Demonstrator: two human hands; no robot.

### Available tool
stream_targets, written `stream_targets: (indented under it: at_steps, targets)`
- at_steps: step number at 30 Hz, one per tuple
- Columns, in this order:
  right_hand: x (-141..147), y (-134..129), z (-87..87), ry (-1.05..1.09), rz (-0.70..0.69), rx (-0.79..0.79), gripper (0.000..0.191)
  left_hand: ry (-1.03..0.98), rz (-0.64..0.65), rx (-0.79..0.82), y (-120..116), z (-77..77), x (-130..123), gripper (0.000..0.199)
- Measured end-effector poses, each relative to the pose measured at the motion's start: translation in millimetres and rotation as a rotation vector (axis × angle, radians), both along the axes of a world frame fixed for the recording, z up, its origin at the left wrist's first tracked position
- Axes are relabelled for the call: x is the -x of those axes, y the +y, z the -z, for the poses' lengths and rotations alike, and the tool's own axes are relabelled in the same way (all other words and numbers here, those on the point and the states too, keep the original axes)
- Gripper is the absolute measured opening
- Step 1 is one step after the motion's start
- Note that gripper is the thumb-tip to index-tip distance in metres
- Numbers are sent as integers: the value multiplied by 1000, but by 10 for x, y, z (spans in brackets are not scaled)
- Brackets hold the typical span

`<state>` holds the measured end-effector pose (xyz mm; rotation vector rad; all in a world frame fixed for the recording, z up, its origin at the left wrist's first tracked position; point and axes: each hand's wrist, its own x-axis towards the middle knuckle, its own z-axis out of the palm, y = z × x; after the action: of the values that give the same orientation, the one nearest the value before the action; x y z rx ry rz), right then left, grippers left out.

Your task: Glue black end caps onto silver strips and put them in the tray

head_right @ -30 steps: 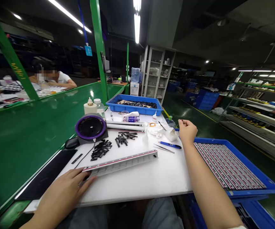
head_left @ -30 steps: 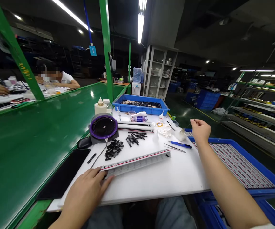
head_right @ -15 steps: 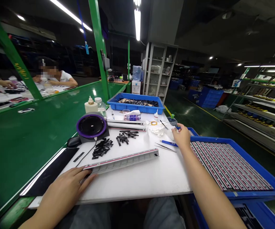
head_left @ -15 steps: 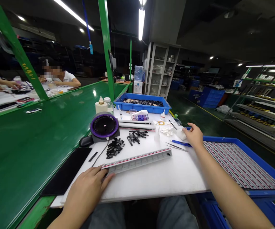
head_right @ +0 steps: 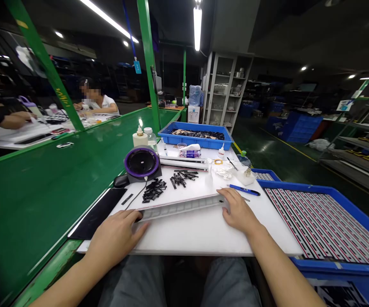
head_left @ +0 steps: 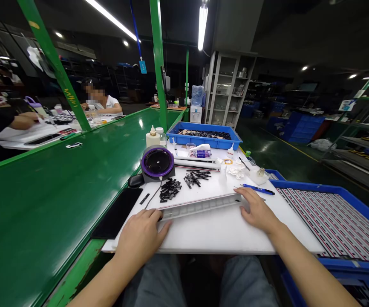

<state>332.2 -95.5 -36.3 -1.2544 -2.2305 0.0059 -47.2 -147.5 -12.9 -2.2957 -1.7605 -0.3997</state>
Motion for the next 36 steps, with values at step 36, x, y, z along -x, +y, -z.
stream_targets:
  at_steps: [36]
  targets:
    - [55,-35,15,47,-12,62,64,142,-76,-126,-3,40,-10,33]
